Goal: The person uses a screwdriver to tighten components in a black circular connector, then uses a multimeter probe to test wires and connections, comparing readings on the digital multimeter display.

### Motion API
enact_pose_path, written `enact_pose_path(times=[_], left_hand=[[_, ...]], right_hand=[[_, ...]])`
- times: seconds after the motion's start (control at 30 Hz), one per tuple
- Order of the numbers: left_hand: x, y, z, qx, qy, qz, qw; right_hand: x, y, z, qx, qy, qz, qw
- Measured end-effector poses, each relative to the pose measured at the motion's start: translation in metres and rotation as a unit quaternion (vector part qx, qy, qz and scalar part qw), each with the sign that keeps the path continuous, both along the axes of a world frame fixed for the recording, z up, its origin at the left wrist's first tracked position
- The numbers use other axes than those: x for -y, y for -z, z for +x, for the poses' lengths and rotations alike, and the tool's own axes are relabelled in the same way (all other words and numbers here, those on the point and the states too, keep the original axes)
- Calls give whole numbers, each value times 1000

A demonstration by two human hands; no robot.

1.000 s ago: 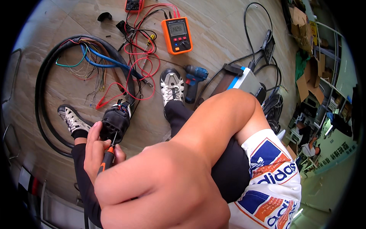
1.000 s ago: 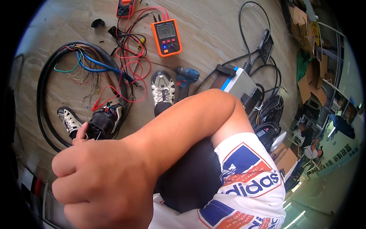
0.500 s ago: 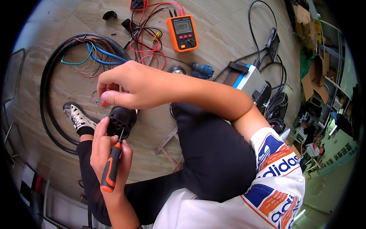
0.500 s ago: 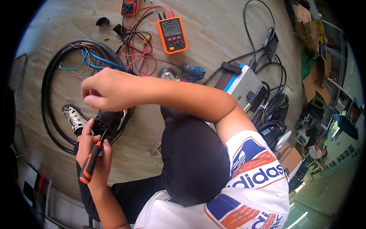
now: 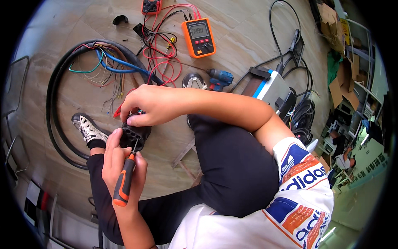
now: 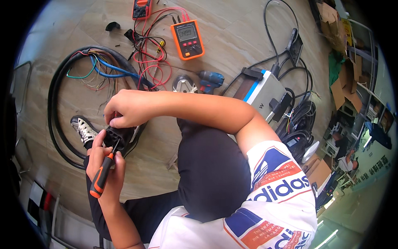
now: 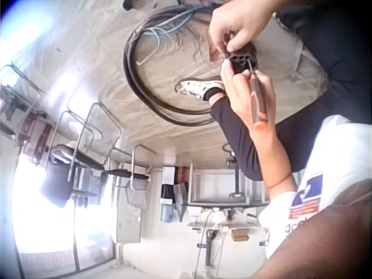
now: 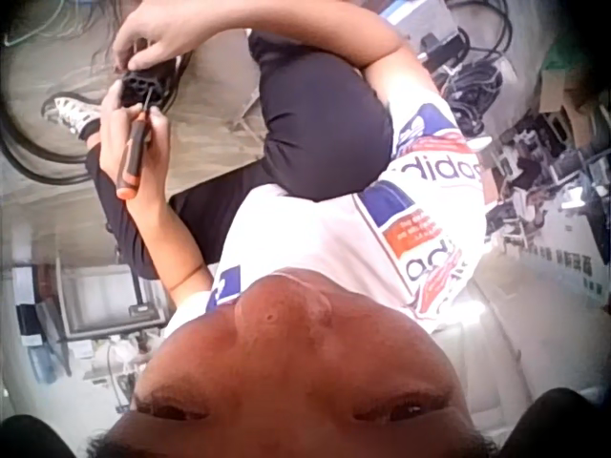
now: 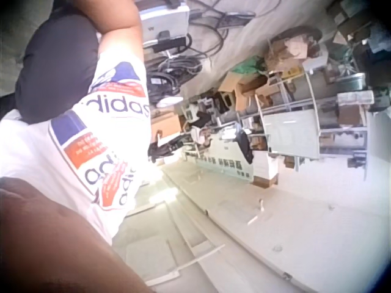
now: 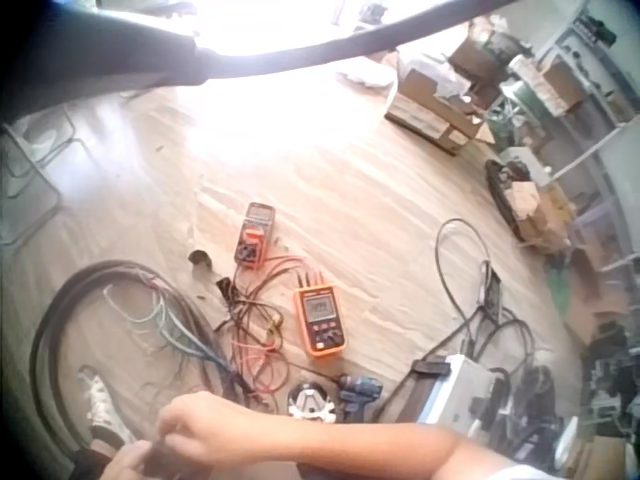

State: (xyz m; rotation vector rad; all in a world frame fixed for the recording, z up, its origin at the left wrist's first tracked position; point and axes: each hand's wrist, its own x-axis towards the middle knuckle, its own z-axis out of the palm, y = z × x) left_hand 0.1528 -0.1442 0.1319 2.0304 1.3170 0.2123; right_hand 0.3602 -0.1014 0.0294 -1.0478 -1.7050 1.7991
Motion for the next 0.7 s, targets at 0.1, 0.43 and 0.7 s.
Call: enact_pose_path(times=[0.1, 0.43, 0.7], left_hand=[[0, 1, 0, 1, 4, 1, 1000], [-1, 6, -3, 17, 26, 47, 998], [-1, 6, -4, 13, 29, 48, 998]], right_hand=[[1, 1, 0, 6, -1, -1, 1000], [4, 1, 0, 2, 13, -21, 1000], [5, 2, -1, -6, 15, -26, 1000]])
